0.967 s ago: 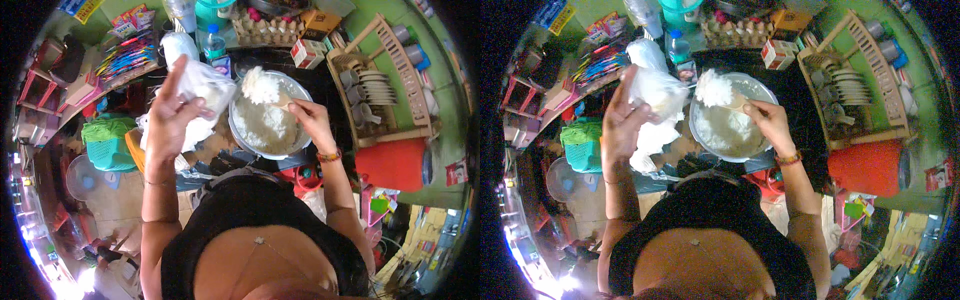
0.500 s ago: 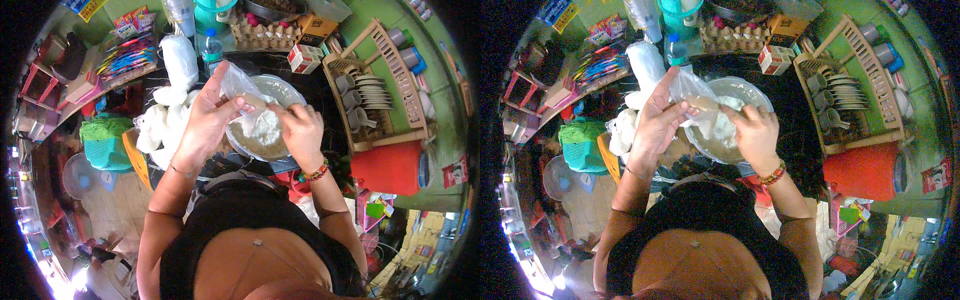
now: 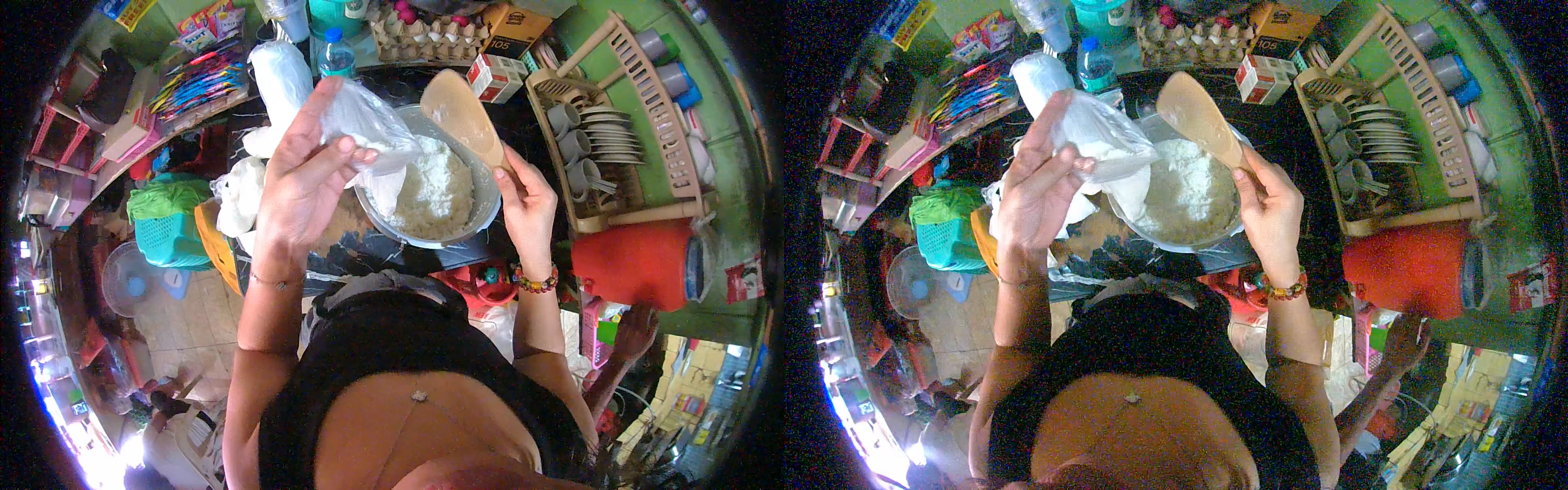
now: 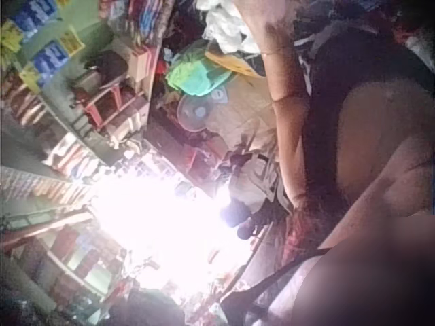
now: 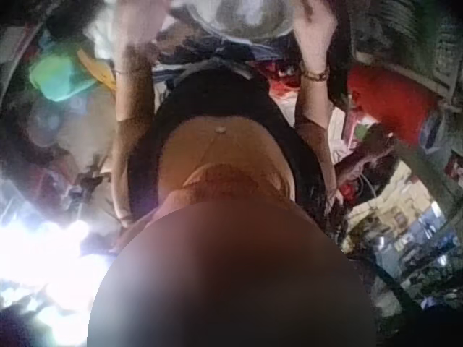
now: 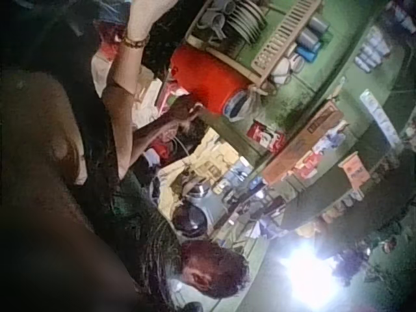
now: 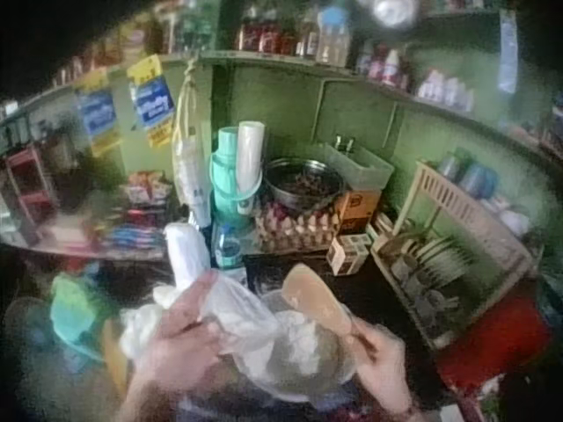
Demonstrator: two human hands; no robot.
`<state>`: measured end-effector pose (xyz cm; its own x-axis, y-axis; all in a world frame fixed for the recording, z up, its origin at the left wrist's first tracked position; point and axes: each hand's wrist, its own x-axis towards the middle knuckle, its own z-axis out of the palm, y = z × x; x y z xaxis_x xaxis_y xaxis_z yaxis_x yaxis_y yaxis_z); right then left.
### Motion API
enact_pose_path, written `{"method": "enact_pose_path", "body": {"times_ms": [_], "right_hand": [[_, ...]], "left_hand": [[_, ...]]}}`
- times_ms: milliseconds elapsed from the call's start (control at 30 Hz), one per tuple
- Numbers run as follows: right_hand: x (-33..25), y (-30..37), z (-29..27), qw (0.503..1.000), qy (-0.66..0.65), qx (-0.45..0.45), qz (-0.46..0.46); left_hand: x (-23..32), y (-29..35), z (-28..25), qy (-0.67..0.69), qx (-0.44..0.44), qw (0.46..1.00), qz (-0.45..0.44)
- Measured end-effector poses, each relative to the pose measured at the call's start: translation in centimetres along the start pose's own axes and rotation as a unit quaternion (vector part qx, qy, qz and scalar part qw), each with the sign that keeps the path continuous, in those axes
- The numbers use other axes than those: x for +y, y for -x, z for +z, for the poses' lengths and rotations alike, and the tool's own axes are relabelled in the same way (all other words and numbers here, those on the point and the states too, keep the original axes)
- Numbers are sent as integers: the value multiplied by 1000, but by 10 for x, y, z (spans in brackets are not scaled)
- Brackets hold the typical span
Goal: The person scoops a white substance from a large metal bowl into small plastic bags using a wooden spoon. They then tie the bags and place them on the counter. The person also moves a green plastic stool and a fan during the process.
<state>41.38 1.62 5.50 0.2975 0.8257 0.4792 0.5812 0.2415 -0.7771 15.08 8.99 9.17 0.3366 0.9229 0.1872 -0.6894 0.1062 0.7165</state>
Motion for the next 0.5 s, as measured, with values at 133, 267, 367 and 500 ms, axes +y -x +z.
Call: {"method": "enact_pose_path", "body": {"times_ms": [133,267,367,500], "right_hand": [[18,10,4,913,365,-175,50],[45,18,37,792,496,-346,83],[41,27,54,755,541,-372,-9],[-2,20,85,875,293,-384,-43]], "left_hand": [[28,19,5,25,4,1000,13],[44,41,0,-50,78,995,30],[49,60,-12,-60,90,994,-11],[44,81,-29,-60,110,992,-35]]}}
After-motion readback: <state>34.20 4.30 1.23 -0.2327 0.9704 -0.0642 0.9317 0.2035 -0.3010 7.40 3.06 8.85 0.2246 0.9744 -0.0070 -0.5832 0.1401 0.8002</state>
